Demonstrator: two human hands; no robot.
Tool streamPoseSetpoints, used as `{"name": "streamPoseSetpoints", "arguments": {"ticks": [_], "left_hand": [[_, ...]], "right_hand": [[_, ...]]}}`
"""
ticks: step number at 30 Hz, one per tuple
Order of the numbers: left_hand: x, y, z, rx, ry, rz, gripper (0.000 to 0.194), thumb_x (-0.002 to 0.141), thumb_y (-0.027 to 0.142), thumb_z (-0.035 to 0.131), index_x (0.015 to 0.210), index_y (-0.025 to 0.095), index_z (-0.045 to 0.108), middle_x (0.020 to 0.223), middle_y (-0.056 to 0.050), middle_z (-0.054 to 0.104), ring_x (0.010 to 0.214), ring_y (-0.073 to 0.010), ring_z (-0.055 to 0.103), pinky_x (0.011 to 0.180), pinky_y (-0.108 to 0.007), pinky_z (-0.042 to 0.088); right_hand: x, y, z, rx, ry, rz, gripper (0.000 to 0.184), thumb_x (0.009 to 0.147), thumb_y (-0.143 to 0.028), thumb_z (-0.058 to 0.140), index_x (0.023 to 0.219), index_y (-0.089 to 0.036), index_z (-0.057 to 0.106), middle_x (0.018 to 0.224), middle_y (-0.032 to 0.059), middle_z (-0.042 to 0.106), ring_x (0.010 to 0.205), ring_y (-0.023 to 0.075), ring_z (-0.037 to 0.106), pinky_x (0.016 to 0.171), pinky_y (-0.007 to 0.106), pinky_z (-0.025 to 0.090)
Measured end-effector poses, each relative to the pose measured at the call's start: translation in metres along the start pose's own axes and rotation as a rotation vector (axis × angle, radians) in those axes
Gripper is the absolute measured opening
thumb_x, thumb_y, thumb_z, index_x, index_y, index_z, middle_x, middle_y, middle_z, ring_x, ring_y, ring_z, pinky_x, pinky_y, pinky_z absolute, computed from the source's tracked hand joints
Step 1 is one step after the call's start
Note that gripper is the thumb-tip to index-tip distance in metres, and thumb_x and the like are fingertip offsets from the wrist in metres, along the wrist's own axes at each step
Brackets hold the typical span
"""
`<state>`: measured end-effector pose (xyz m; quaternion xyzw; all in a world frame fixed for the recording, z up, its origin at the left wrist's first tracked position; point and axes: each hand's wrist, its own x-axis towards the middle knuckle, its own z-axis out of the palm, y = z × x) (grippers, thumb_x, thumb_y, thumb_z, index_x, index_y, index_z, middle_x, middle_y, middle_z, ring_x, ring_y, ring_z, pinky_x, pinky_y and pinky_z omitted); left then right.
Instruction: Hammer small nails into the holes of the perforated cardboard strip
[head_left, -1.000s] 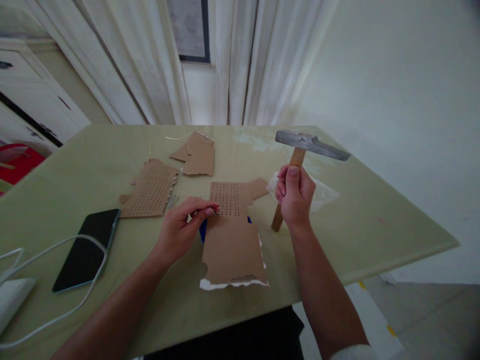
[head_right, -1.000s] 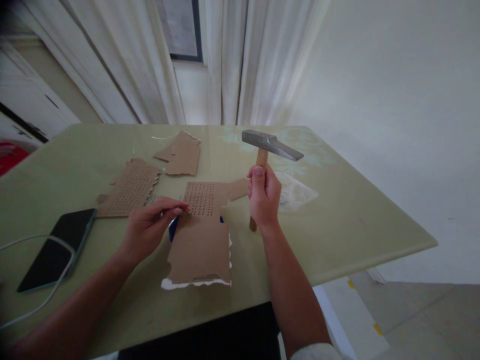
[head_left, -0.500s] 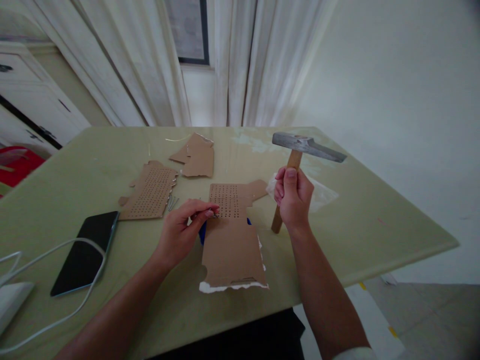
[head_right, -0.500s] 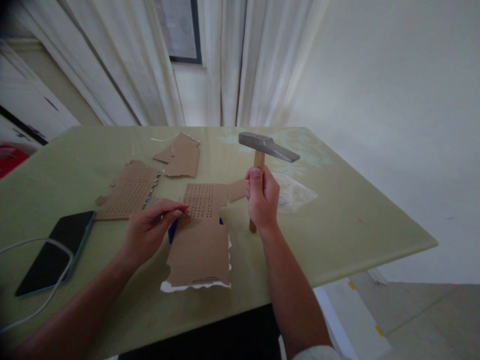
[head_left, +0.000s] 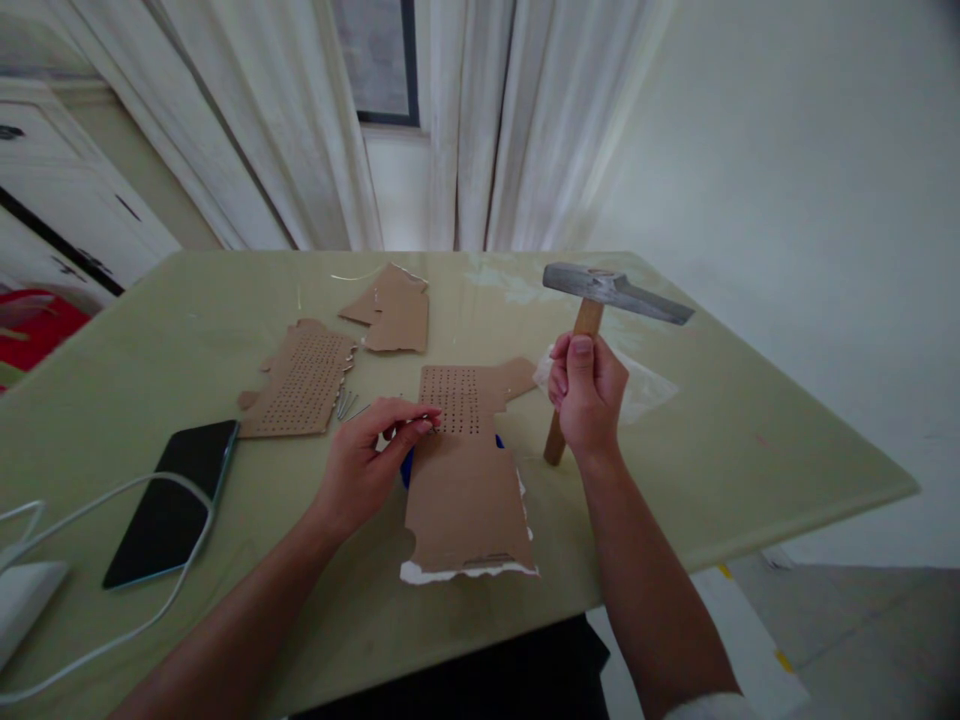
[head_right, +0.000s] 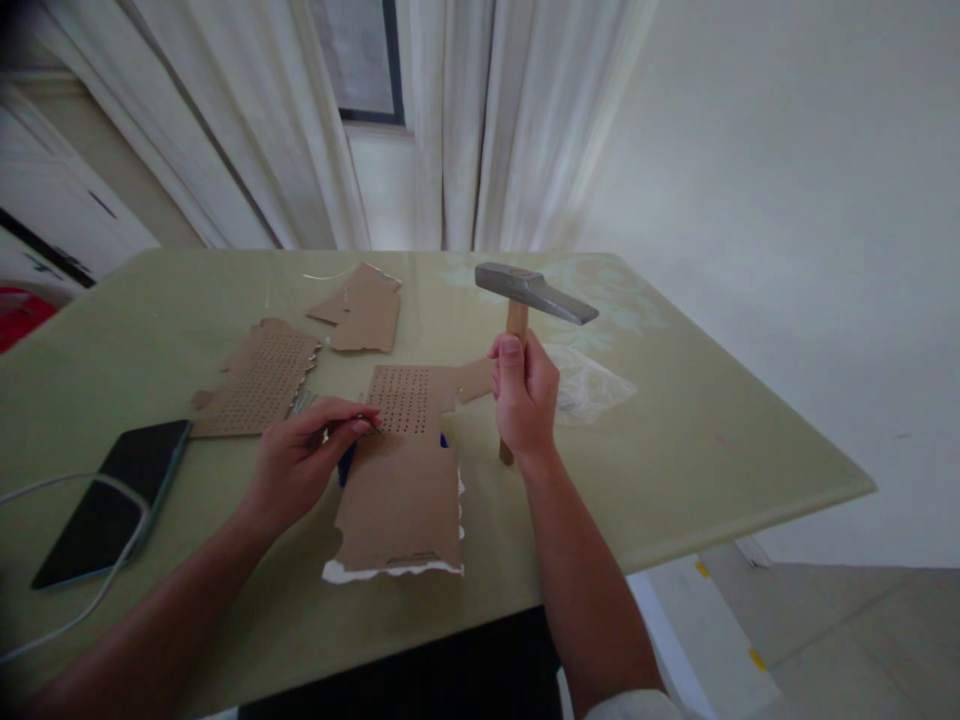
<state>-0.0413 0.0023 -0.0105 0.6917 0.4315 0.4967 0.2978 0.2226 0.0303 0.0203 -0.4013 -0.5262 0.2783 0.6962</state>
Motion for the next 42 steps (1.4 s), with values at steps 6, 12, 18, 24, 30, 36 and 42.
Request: {"name": "streamPoseSetpoints", "arguments": {"ticks": [6, 12, 18, 24, 30, 36, 42], "left_hand": [[-0.0002, -0.0008, 0.0007, -0.017, 0.006, 0.016, 0.014, 0.099, 0.027, 0.076, 0.105, 0.029, 0.088, 0.092, -0.001, 0.085, 0.082, -0.0189, 0.073, 0.072, -0.031, 0.054], [-0.0016, -0.0030, 0.0028, 0.000, 0.020, 0.047, 0.011, 0.097, 0.023, 0.078, 0.101, 0.027, 0.087, 0.089, 0.000, 0.084, 0.077, -0.0164, 0.070, 0.069, -0.028, 0.052], [-0.0029, -0.0040, 0.0066, 0.024, 0.052, 0.079, 0.009, 0.096, 0.022, 0.078, 0.098, 0.026, 0.086, 0.087, 0.001, 0.083, 0.071, -0.0133, 0.066, 0.065, -0.025, 0.050], [-0.0033, -0.0044, 0.0074, 0.034, 0.062, 0.099, 0.010, 0.096, 0.021, 0.079, 0.099, 0.027, 0.086, 0.088, 0.002, 0.083, 0.070, -0.0126, 0.065, 0.064, -0.024, 0.049], [-0.0039, -0.0055, 0.0076, 0.029, 0.076, 0.072, 0.009, 0.094, 0.022, 0.079, 0.097, 0.027, 0.086, 0.087, 0.002, 0.083, 0.070, -0.0130, 0.066, 0.065, -0.025, 0.050], [-0.0047, -0.0068, 0.0076, 0.015, 0.076, 0.040, 0.009, 0.095, 0.024, 0.079, 0.097, 0.027, 0.087, 0.089, 0.001, 0.084, 0.073, -0.0140, 0.068, 0.067, -0.025, 0.051], [-0.0047, -0.0079, 0.0080, 0.014, 0.078, 0.033, 0.009, 0.095, 0.024, 0.080, 0.098, 0.028, 0.087, 0.090, 0.001, 0.084, 0.071, -0.0137, 0.067, 0.066, -0.026, 0.051]], "right_hand": [[-0.0008, -0.0002, -0.0001, 0.006, -0.003, 0.002, 0.050, 0.107, -0.068, 0.068, 0.087, -0.023, 0.062, 0.058, -0.0094, 0.039, 0.043, 0.0086, 0.030, 0.039, 0.021, 0.023], [-0.0009, -0.0002, -0.0003, 0.006, -0.001, 0.003, 0.050, 0.107, -0.068, 0.068, 0.087, -0.023, 0.061, 0.058, -0.0095, 0.039, 0.043, 0.0088, 0.029, 0.038, 0.022, 0.023], [-0.0012, -0.0006, 0.0002, -0.004, -0.010, 0.017, 0.052, 0.106, -0.071, 0.067, 0.087, -0.024, 0.061, 0.057, -0.0096, 0.038, 0.043, 0.0088, 0.029, 0.039, 0.022, 0.022], [-0.0020, -0.0011, 0.0002, -0.010, -0.022, 0.019, 0.051, 0.106, -0.071, 0.067, 0.088, -0.024, 0.061, 0.058, -0.0089, 0.039, 0.044, 0.0093, 0.030, 0.040, 0.023, 0.022], [-0.0022, -0.0005, 0.0003, -0.006, -0.025, 0.020, 0.050, 0.107, -0.070, 0.066, 0.089, -0.024, 0.061, 0.059, -0.0090, 0.038, 0.044, 0.0094, 0.030, 0.040, 0.023, 0.022], [-0.0028, -0.0005, -0.0004, -0.010, -0.035, 0.011, 0.048, 0.109, -0.068, 0.065, 0.089, -0.024, 0.060, 0.060, -0.0087, 0.038, 0.045, 0.0096, 0.030, 0.040, 0.023, 0.022], [-0.0027, 0.0000, -0.0007, -0.014, -0.031, 0.019, 0.048, 0.109, -0.068, 0.065, 0.089, -0.024, 0.060, 0.059, -0.0089, 0.038, 0.045, 0.0098, 0.030, 0.041, 0.024, 0.022]]}}
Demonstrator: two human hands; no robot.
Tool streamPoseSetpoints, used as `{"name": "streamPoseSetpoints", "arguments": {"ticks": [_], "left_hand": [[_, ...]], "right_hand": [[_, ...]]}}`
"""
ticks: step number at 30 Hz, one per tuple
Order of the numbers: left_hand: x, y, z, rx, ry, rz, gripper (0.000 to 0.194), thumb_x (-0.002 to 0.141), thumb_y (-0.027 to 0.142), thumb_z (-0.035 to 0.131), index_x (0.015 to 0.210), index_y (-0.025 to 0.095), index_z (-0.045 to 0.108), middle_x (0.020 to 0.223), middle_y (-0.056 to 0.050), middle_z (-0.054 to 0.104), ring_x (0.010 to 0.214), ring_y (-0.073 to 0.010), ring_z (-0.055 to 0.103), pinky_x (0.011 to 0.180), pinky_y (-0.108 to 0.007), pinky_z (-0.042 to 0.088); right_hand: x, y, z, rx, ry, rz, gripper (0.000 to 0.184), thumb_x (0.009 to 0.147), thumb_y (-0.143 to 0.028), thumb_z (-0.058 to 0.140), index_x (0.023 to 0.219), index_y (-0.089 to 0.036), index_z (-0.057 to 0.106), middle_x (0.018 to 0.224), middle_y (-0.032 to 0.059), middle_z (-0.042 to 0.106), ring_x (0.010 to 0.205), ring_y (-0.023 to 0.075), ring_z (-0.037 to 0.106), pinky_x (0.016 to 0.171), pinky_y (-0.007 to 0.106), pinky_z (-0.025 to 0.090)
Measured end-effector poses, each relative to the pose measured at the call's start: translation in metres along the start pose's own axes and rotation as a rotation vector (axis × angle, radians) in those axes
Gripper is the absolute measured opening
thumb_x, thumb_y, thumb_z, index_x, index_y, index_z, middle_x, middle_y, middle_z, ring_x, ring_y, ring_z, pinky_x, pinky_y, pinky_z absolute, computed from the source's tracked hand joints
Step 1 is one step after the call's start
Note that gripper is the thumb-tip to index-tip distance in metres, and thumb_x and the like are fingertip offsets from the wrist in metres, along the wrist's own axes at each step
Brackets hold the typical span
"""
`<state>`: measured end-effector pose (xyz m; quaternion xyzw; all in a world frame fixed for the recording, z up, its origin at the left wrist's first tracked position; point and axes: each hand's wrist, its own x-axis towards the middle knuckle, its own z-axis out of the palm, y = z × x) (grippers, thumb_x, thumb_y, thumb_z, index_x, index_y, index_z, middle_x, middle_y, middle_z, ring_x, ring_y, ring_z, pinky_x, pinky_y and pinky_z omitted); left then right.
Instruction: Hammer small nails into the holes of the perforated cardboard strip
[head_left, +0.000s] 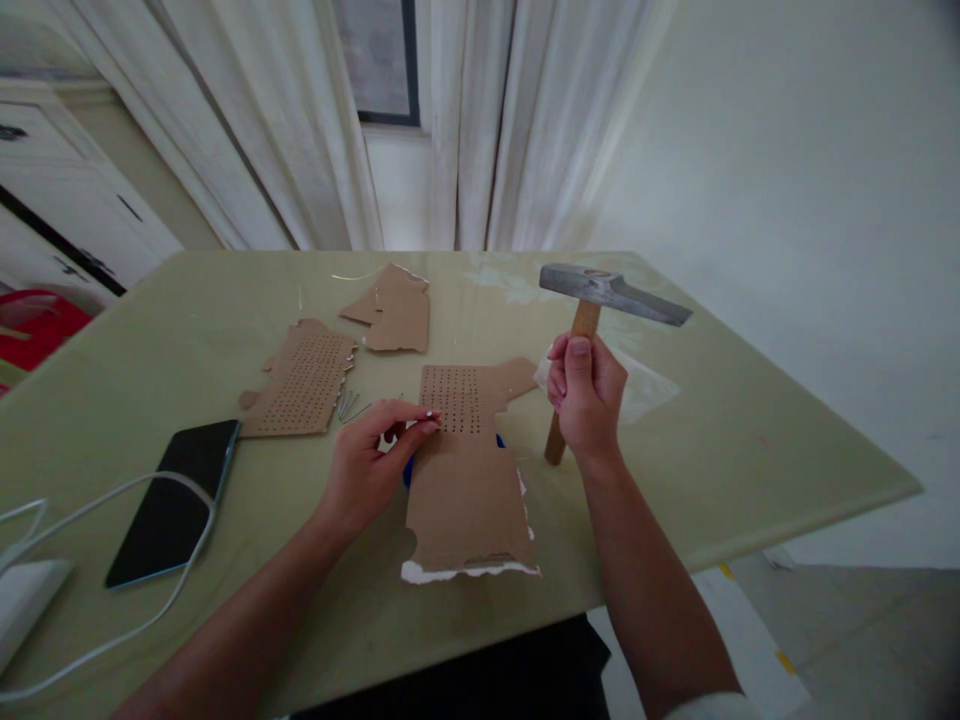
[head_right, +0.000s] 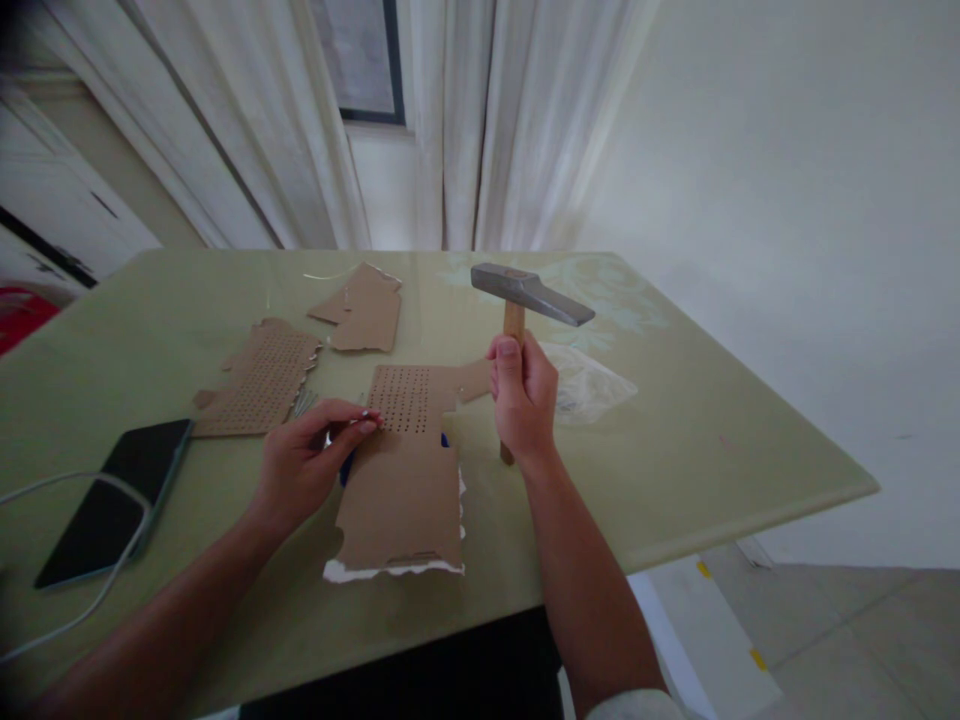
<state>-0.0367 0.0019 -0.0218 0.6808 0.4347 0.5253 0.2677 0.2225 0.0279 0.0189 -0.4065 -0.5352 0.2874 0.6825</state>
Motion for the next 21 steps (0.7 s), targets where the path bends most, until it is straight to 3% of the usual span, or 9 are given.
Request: {"name": "streamPoseSetpoints", "arguments": {"ticks": [9, 13, 16, 19, 21], "left_hand": [[0.001, 0.000, -0.002, 0.034, -0.020, 0.062, 0.011, 0.096, 0.020, 0.079, 0.099, 0.028, 0.086, 0.086, 0.003, 0.082, 0.069, -0.0121, 0.065, 0.065, -0.024, 0.050], [0.001, 0.001, -0.001, 0.057, -0.014, 0.095, 0.010, 0.096, 0.020, 0.079, 0.098, 0.028, 0.085, 0.085, 0.004, 0.082, 0.065, -0.0110, 0.061, 0.063, -0.023, 0.049], [0.002, 0.000, 0.000, 0.061, -0.014, 0.099, 0.007, 0.096, 0.022, 0.079, 0.097, 0.026, 0.085, 0.087, 0.003, 0.083, 0.064, -0.0115, 0.061, 0.063, -0.024, 0.049], [0.003, -0.002, 0.000, 0.065, -0.022, 0.098, 0.008, 0.098, 0.026, 0.077, 0.097, 0.025, 0.085, 0.085, 0.001, 0.083, 0.063, -0.0125, 0.060, 0.062, -0.026, 0.049], [0.004, -0.002, 0.001, 0.065, -0.030, 0.095, 0.011, 0.098, 0.030, 0.076, 0.098, 0.025, 0.086, 0.083, 0.000, 0.082, 0.063, -0.0133, 0.059, 0.063, -0.027, 0.048]], "right_hand": [[-0.001, -0.002, 0.001, 0.018, -0.003, 0.019, 0.049, 0.107, -0.068, 0.068, 0.088, -0.024, 0.062, 0.059, -0.0083, 0.039, 0.046, 0.0101, 0.031, 0.041, 0.024, 0.022], [0.000, -0.004, 0.000, 0.046, -0.064, 0.068, 0.050, 0.105, -0.070, 0.070, 0.088, -0.024, 0.062, 0.059, -0.0090, 0.038, 0.046, 0.0097, 0.029, 0.042, 0.024, 0.021], [-0.001, -0.012, -0.002, 0.025, -0.213, 0.224, 0.055, 0.100, -0.076, 0.071, 0.089, -0.023, 0.062, 0.058, -0.0108, 0.034, 0.044, 0.0092, 0.026, 0.040, 0.024, 0.020], [-0.005, -0.027, -0.002, -0.109, -0.450, 0.423, 0.053, 0.104, -0.073, 0.064, 0.088, -0.022, 0.063, 0.058, -0.0104, 0.035, 0.043, 0.0094, 0.027, 0.040, 0.024, 0.023], [-0.007, -0.043, -0.002, -0.265, -0.619, 0.429, 0.049, 0.109, -0.064, 0.059, 0.086, -0.021, 0.066, 0.059, -0.0084, 0.039, 0.045, 0.0099, 0.032, 0.043, 0.025, 0.025]]}}
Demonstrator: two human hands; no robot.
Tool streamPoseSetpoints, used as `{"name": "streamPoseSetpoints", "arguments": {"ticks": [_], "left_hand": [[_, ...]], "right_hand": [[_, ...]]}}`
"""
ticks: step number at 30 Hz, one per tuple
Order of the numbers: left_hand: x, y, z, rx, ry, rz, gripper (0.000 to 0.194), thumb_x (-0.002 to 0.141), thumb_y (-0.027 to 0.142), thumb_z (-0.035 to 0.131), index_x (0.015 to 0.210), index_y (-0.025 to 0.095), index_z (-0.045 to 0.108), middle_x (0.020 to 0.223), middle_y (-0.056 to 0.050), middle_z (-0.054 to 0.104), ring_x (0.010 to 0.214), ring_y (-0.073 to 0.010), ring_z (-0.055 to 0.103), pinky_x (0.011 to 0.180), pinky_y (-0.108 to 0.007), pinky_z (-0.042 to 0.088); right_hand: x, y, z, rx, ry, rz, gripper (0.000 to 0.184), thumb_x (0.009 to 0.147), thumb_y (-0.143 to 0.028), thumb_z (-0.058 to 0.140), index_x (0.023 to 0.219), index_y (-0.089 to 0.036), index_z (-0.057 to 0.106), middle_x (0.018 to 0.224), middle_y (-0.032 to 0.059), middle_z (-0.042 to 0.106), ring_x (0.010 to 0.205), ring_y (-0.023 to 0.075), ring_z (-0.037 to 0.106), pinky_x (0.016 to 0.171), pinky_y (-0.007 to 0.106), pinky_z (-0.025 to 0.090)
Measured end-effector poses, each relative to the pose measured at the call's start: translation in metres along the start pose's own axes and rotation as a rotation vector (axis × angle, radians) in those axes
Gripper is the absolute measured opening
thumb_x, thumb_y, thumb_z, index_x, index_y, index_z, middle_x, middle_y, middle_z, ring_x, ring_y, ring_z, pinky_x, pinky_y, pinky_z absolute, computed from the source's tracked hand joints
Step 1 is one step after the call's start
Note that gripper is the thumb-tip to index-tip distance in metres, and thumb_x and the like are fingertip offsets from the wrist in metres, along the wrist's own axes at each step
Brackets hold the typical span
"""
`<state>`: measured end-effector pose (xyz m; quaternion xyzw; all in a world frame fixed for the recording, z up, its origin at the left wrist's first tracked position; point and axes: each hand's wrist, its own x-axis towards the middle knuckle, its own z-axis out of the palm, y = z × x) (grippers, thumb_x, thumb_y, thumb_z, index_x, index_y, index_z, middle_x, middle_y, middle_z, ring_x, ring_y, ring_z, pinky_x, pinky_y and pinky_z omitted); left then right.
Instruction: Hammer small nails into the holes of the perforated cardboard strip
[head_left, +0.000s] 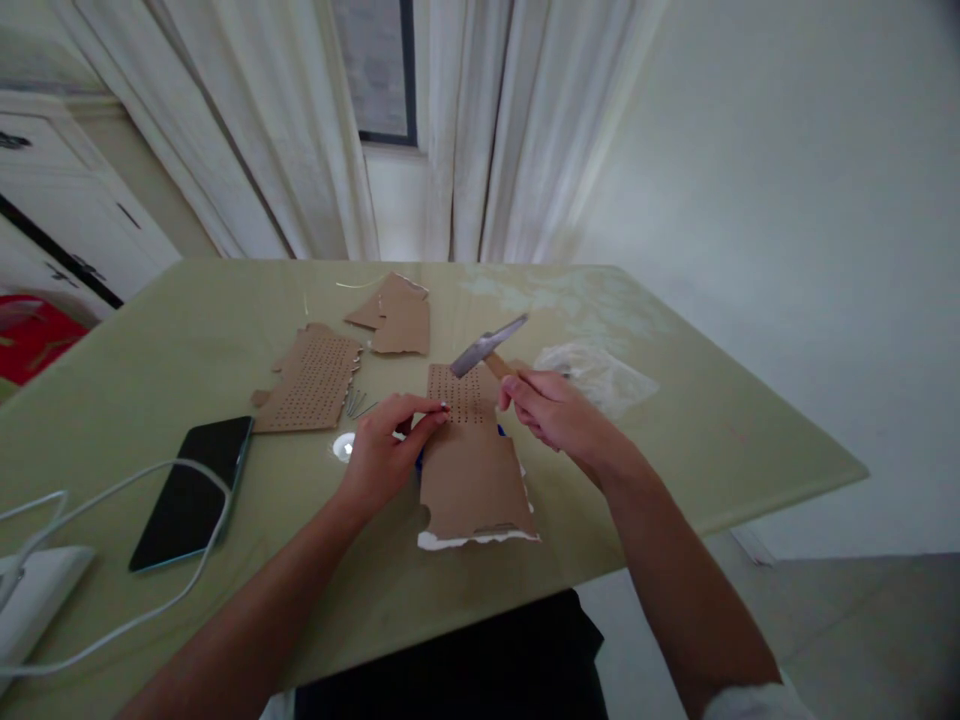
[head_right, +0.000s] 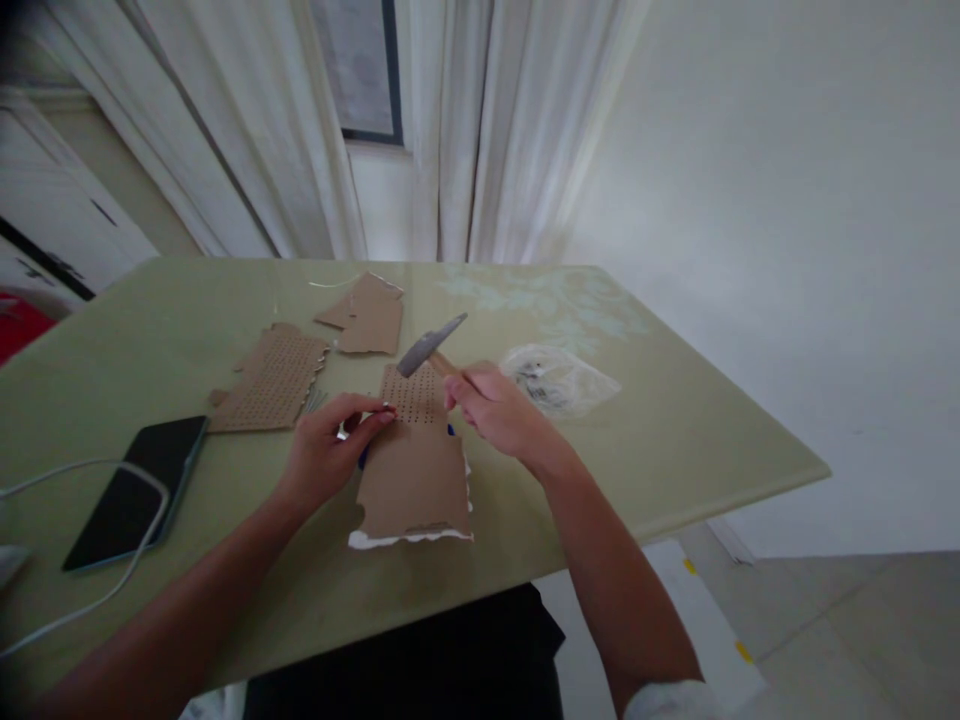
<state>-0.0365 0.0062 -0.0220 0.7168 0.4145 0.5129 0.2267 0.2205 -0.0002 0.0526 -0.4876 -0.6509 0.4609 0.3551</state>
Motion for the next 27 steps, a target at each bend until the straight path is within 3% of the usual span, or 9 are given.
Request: {"name": "streamPoseSetpoints", "arguments": {"ticks": [3, 7, 10, 14, 20, 25, 27], "left_hand": [[0.001, 0.000, 0.001, -0.018, -0.008, -0.015, 0.013, 0.097, 0.033, 0.076, 0.098, 0.024, 0.086, 0.084, -0.002, 0.081, 0.063, -0.0138, 0.058, 0.063, -0.027, 0.048], [0.002, -0.001, 0.002, -0.035, -0.018, -0.022, 0.016, 0.097, 0.035, 0.075, 0.096, 0.023, 0.086, 0.081, -0.002, 0.080, 0.062, -0.0137, 0.056, 0.062, -0.027, 0.047], [0.003, -0.002, 0.003, -0.039, -0.023, -0.035, 0.017, 0.097, 0.036, 0.074, 0.097, 0.023, 0.086, 0.081, -0.002, 0.080, 0.061, -0.0138, 0.055, 0.063, -0.027, 0.047], [0.003, -0.005, 0.004, -0.041, -0.024, -0.052, 0.017, 0.096, 0.036, 0.074, 0.096, 0.023, 0.086, 0.079, -0.002, 0.080, 0.062, -0.0146, 0.058, 0.065, -0.028, 0.049], [0.003, -0.005, 0.006, -0.038, -0.031, -0.049, 0.015, 0.095, 0.033, 0.076, 0.097, 0.024, 0.087, 0.082, -0.003, 0.081, 0.065, -0.0161, 0.061, 0.070, -0.030, 0.052], [0.004, -0.005, 0.006, -0.021, -0.036, -0.056, 0.015, 0.096, 0.033, 0.075, 0.096, 0.024, 0.088, 0.080, -0.002, 0.081, 0.065, -0.0169, 0.063, 0.069, -0.030, 0.051], [0.005, -0.005, 0.005, -0.015, -0.041, -0.057, 0.015, 0.096, 0.033, 0.076, 0.097, 0.024, 0.088, 0.079, -0.002, 0.082, 0.064, -0.0172, 0.063, 0.069, -0.030, 0.052]], "right_hand": [[-0.011, -0.029, -0.002, -0.281, -0.119, -0.080, 0.047, 0.113, -0.052, 0.053, 0.083, -0.020, 0.069, 0.062, -0.0046, 0.048, 0.050, 0.0115, 0.042, 0.050, 0.027, 0.030], [-0.020, -0.069, -0.003, -0.468, -0.051, -0.138, 0.044, 0.115, -0.046, 0.049, 0.085, -0.021, 0.070, 0.063, -0.0030, 0.051, 0.058, 0.0146, 0.047, 0.059, 0.029, 0.034], [-0.021, -0.085, 0.002, -0.593, -0.041, -0.096, 0.044, 0.116, -0.042, 0.049, 0.083, -0.021, 0.069, 0.066, -0.0008, 0.057, 0.063, 0.0167, 0.053, 0.063, 0.031, 0.035], [-0.019, -0.095, 0.007, -0.797, -0.158, -0.014, 0.040, 0.114, -0.032, 0.053, 0.078, -0.020, 0.068, 0.074, 0.0026, 0.066, 0.073, 0.0190, 0.060, 0.069, 0.032, 0.035], [-0.017, -0.107, 0.004, -0.823, -0.053, -0.044, 0.048, 0.118, -0.042, 0.048, 0.077, -0.021, 0.064, 0.073, 0.0028, 0.065, 0.070, 0.0193, 0.058, 0.065, 0.033, 0.034], [-0.013, -0.099, 0.009, -0.859, -0.164, 0.014, 0.044, 0.116, -0.036, 0.051, 0.076, -0.021, 0.063, 0.076, 0.0041, 0.066, 0.074, 0.0202, 0.060, 0.068, 0.033, 0.035], [-0.012, -0.099, 0.008, -0.844, -0.143, 0.009, 0.045, 0.116, -0.036, 0.051, 0.076, -0.021, 0.063, 0.075, 0.0034, 0.065, 0.074, 0.0201, 0.059, 0.069, 0.033, 0.035]]}}
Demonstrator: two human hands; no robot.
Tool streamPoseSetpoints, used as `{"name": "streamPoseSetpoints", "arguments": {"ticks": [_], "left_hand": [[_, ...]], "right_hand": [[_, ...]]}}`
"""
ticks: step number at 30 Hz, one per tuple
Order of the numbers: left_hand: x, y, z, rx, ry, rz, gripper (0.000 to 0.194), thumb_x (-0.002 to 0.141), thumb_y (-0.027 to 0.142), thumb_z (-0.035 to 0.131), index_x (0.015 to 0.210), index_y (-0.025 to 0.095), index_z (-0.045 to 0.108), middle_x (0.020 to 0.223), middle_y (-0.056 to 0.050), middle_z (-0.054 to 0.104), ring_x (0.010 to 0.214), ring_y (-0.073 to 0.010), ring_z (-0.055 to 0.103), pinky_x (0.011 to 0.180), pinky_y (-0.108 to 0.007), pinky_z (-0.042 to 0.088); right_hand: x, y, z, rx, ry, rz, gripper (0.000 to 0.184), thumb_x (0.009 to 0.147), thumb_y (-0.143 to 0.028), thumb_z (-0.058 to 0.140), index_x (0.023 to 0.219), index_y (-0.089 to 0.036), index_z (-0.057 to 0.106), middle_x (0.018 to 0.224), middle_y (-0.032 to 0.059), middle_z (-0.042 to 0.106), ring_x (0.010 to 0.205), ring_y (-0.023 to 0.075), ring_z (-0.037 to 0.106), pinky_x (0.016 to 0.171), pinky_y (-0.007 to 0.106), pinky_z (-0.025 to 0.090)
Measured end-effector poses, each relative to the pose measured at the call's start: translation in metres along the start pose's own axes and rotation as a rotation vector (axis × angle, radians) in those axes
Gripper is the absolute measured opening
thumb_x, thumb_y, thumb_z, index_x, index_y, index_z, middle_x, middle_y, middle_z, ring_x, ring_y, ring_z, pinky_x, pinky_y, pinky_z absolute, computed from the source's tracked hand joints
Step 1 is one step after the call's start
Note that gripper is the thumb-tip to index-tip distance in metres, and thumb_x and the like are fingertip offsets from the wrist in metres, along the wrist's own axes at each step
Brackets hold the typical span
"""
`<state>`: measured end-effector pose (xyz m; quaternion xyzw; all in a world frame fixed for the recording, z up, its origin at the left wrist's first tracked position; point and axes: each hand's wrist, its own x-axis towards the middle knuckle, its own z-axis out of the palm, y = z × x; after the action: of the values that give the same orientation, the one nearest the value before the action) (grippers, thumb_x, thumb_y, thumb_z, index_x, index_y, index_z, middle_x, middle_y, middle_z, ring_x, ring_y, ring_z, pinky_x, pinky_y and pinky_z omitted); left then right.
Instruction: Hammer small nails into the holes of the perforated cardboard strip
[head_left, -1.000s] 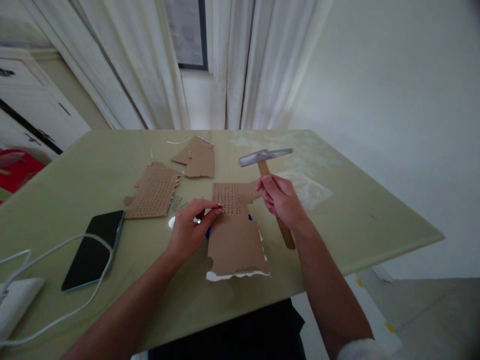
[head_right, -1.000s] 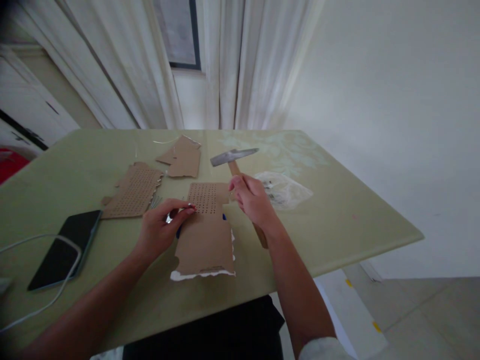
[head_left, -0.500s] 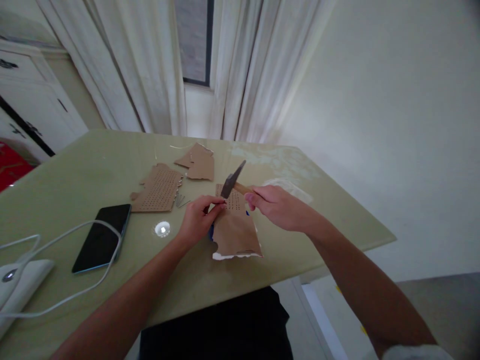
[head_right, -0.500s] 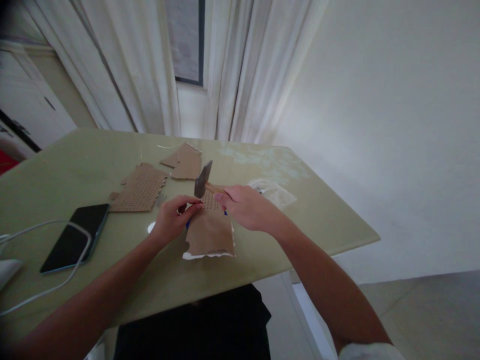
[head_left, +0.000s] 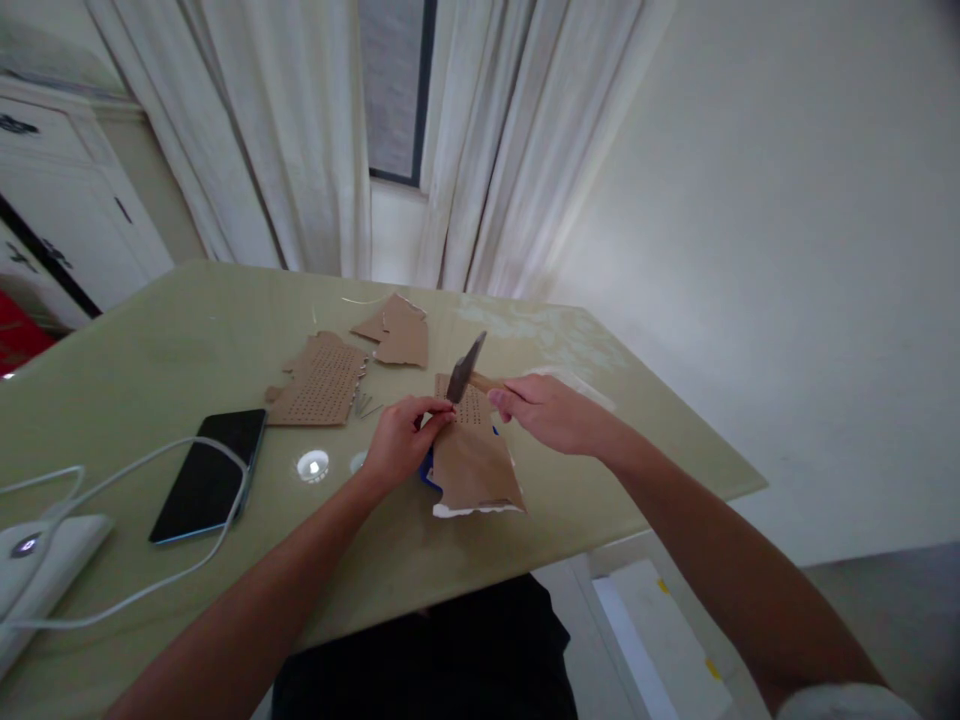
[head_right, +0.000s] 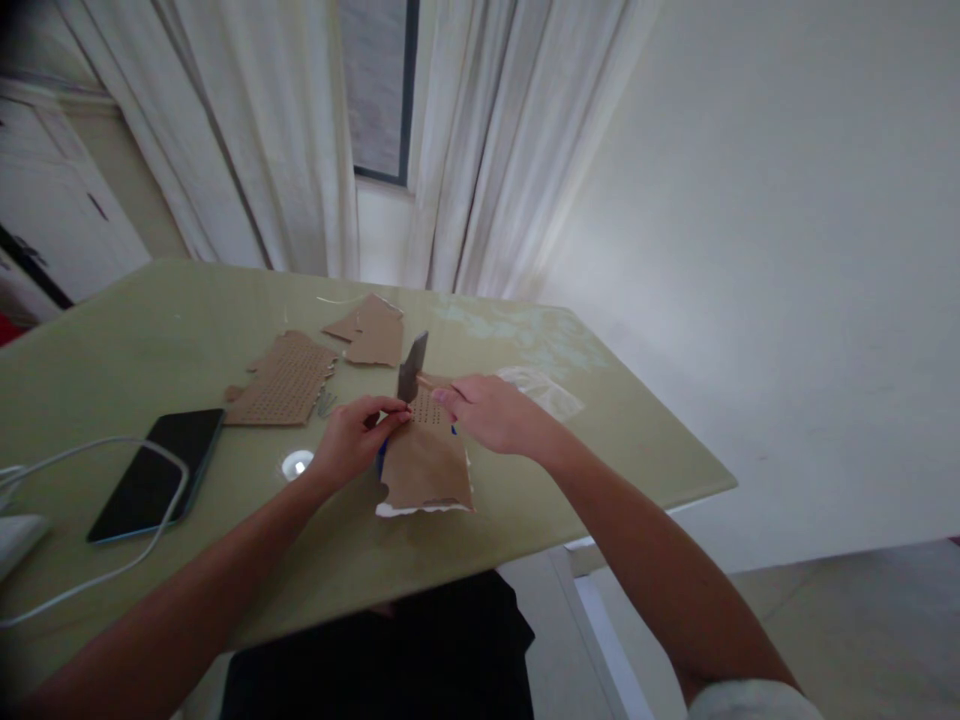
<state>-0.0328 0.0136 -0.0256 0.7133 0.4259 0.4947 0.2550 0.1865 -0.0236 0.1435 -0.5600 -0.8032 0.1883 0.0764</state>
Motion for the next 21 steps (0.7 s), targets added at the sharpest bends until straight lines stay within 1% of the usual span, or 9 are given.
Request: {"name": "streamPoseSetpoints", "arguments": {"ticks": [3, 4, 9, 14, 15, 19, 21], "left_hand": [[0.0007, 0.0002, -0.0004, 0.008, -0.002, 0.003, 0.015, 0.095, 0.034, 0.076, 0.097, 0.025, 0.088, 0.082, -0.003, 0.083, 0.065, -0.0179, 0.065, 0.070, -0.031, 0.053], [0.0009, 0.0004, -0.0004, 0.011, -0.003, 0.005, 0.015, 0.096, 0.034, 0.076, 0.097, 0.025, 0.088, 0.083, -0.004, 0.084, 0.066, -0.0183, 0.066, 0.070, -0.031, 0.054], [0.0010, 0.0014, 0.0007, 0.024, -0.016, 0.030, 0.015, 0.096, 0.032, 0.075, 0.095, 0.026, 0.088, 0.085, -0.004, 0.085, 0.070, -0.0202, 0.070, 0.074, -0.033, 0.057], [0.0002, 0.0014, 0.0015, 0.036, -0.033, 0.056, 0.016, 0.097, 0.032, 0.073, 0.098, 0.025, 0.087, 0.096, -0.007, 0.087, 0.082, -0.0238, 0.076, 0.085, -0.037, 0.060], [0.0001, 0.0016, 0.0013, 0.040, -0.039, 0.061, 0.016, 0.097, 0.032, 0.072, 0.098, 0.026, 0.087, 0.097, -0.007, 0.087, 0.085, -0.0248, 0.077, 0.087, -0.038, 0.061], [-0.0002, 0.0025, 0.0002, 0.054, -0.061, 0.073, 0.018, 0.097, 0.033, 0.071, 0.095, 0.026, 0.087, 0.096, -0.007, 0.087, 0.091, -0.0273, 0.079, 0.090, -0.040, 0.061], [-0.0002, 0.0028, 0.0002, 0.056, -0.061, 0.073, 0.019, 0.098, 0.034, 0.070, 0.097, 0.026, 0.087, 0.098, -0.007, 0.087, 0.093, -0.0276, 0.079, 0.091, -0.040, 0.062]], "right_hand": [[-0.0009, 0.0004, -0.0031, 0.054, 0.075, 0.012, 0.048, 0.117, -0.041, 0.048, 0.076, -0.021, 0.062, 0.071, 0.0013, 0.062, 0.068, 0.0189, 0.057, 0.067, 0.033, 0.035], [-0.0011, 0.0003, -0.0033, 0.062, 0.080, 0.016, 0.049, 0.117, -0.042, 0.048, 0.076, -0.021, 0.062, 0.070, 0.0010, 0.061, 0.067, 0.0187, 0.056, 0.067, 0.032, 0.035], [-0.0013, -0.0001, 0.0009, 0.013, -0.035, -0.002, 0.044, 0.114, -0.034, 0.051, 0.074, -0.021, 0.064, 0.075, 0.0030, 0.066, 0.075, 0.0197, 0.060, 0.070, 0.032, 0.037], [-0.0034, 0.0009, -0.0007, 0.076, 0.057, 0.012, 0.048, 0.117, -0.042, 0.047, 0.077, -0.021, 0.065, 0.069, 0.0007, 0.060, 0.066, 0.0183, 0.056, 0.067, 0.032, 0.036], [-0.0033, 0.0011, 0.0000, 0.082, 0.057, 0.013, 0.048, 0.117, -0.041, 0.047, 0.077, -0.021, 0.065, 0.069, 0.0007, 0.060, 0.066, 0.0183, 0.056, 0.067, 0.032, 0.036], [-0.0023, 0.0026, 0.0040, 0.051, -0.027, 0.014, 0.045, 0.114, -0.033, 0.053, 0.072, -0.021, 0.063, 0.072, 0.0024, 0.064, 0.073, 0.0192, 0.059, 0.069, 0.031, 0.037], [-0.0032, 0.0049, 0.0023, 0.056, 0.003, 0.011, 0.046, 0.114, -0.036, 0.052, 0.073, -0.021, 0.064, 0.073, 0.0024, 0.064, 0.073, 0.0192, 0.059, 0.069, 0.032, 0.036]]}}
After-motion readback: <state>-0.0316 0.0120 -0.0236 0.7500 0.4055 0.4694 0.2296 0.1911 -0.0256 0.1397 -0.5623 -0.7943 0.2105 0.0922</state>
